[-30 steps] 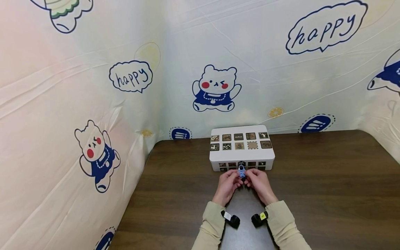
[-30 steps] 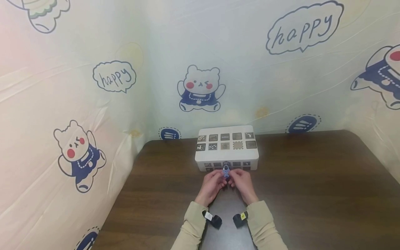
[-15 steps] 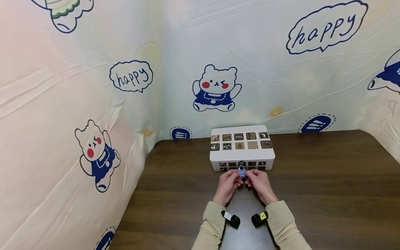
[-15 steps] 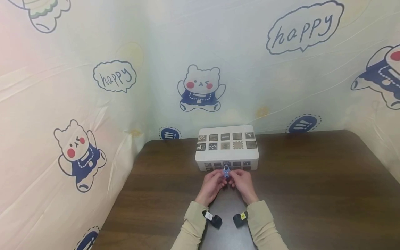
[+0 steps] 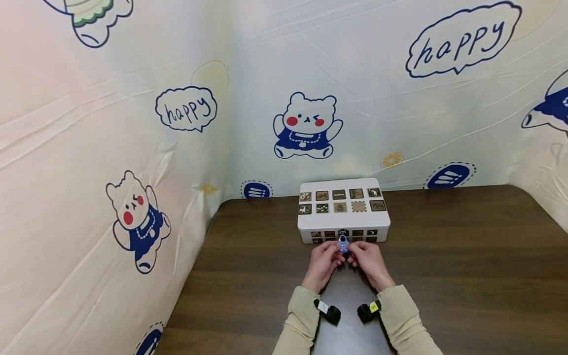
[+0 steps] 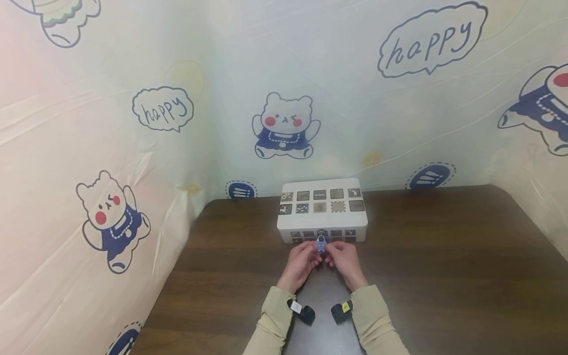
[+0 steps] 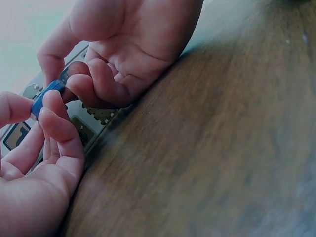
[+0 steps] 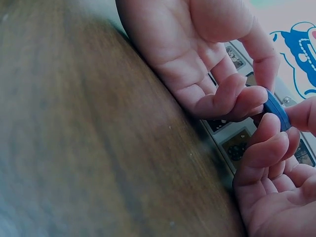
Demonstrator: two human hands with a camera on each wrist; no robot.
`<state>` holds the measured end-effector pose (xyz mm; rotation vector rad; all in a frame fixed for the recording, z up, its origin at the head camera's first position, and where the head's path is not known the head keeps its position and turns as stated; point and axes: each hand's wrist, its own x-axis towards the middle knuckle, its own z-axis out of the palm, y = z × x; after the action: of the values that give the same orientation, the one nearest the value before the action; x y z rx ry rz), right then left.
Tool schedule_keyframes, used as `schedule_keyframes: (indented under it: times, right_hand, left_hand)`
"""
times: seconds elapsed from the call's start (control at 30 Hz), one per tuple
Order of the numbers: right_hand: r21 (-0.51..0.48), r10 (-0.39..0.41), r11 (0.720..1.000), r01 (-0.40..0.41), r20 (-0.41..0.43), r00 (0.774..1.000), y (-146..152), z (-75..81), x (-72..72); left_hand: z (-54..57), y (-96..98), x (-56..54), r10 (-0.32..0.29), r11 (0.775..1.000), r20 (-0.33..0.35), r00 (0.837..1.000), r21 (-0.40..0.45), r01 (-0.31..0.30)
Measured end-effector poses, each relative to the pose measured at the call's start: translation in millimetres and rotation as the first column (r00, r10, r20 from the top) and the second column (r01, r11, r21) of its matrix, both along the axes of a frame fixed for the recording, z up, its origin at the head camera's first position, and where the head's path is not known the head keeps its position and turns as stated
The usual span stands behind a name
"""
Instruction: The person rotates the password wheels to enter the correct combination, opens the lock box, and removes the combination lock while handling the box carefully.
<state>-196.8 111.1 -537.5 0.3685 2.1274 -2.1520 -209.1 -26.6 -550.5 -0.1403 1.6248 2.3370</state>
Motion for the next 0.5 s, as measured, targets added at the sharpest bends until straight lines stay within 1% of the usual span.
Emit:
schedule_keyframes:
  times: [0.17,0.5]
  right_hand:
    - [0.009,0.002,1.0,-0.002,0.003,1.0,-0.3,1.7,0.8]
    - [-0.009,-0.001,1.0,0.001,0.002,1.0,-1.8,3.4,1.9]
  left_hand:
    - [1.5,-0.6,1.2,0.001,1.0,0.003,1.0,-0.003,-0.001]
    - [1.2,-0.3,1.2,0.002,1.0,0.002,1.0,0.006,-0.002]
